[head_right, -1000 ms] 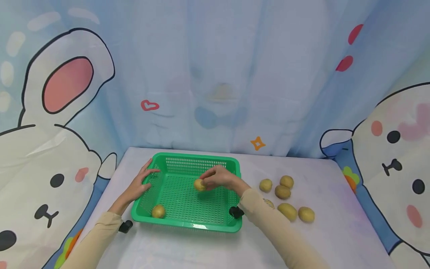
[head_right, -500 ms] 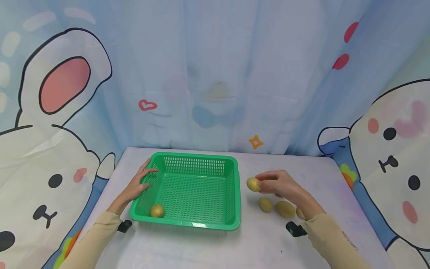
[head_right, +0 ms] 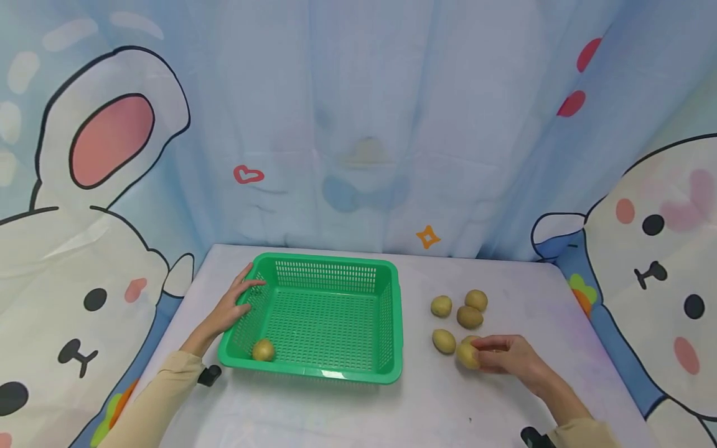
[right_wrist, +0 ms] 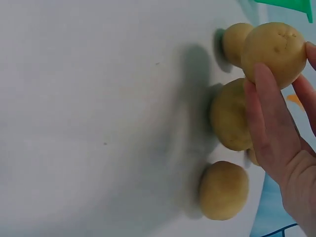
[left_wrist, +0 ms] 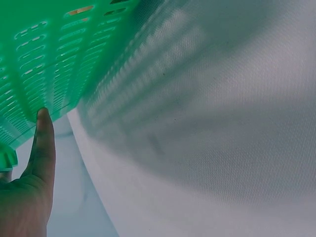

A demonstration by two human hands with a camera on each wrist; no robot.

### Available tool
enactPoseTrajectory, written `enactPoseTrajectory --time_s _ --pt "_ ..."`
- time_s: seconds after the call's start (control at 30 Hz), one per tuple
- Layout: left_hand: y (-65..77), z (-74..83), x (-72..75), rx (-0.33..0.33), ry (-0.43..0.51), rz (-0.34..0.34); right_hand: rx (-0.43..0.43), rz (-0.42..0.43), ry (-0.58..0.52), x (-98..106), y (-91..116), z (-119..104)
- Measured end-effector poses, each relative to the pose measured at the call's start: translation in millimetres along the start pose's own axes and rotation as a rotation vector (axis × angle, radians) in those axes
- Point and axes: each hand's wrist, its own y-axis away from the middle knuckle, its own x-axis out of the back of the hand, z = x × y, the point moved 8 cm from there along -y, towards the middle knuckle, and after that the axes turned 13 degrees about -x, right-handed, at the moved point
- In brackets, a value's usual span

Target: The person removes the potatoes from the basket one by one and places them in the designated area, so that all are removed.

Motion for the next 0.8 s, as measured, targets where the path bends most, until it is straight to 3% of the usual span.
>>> enactPoseTrajectory --time_s 0.23,0.33,0.43,0.63,0.8 --pt "2.5 -32.7 -6.7 -0.006 -0.021 0.018 -0.008 0.043 0.020 -0.4 1.6 9.4" --pt "1.9 -36.7 -5.9 -0.001 -0.024 0.026 0.003 0.050 0.012 -2.3 5.6 10.9" --pt "0.2 -29.0 -4.4 -0.001 -0.009 0.035 0.006 0.062 -0.006 -5.6 7.7 13.1" --pt "-2.8 1.9 0.2 0.010 0.011 0.001 -0.045 0.062 -0.015 -16.7 4.0 27.4" --pt "-1.5 7.7 3.0 0.010 0.008 -0.005 -0.061 0.047 0.009 -22.0 -1.3 34.2"
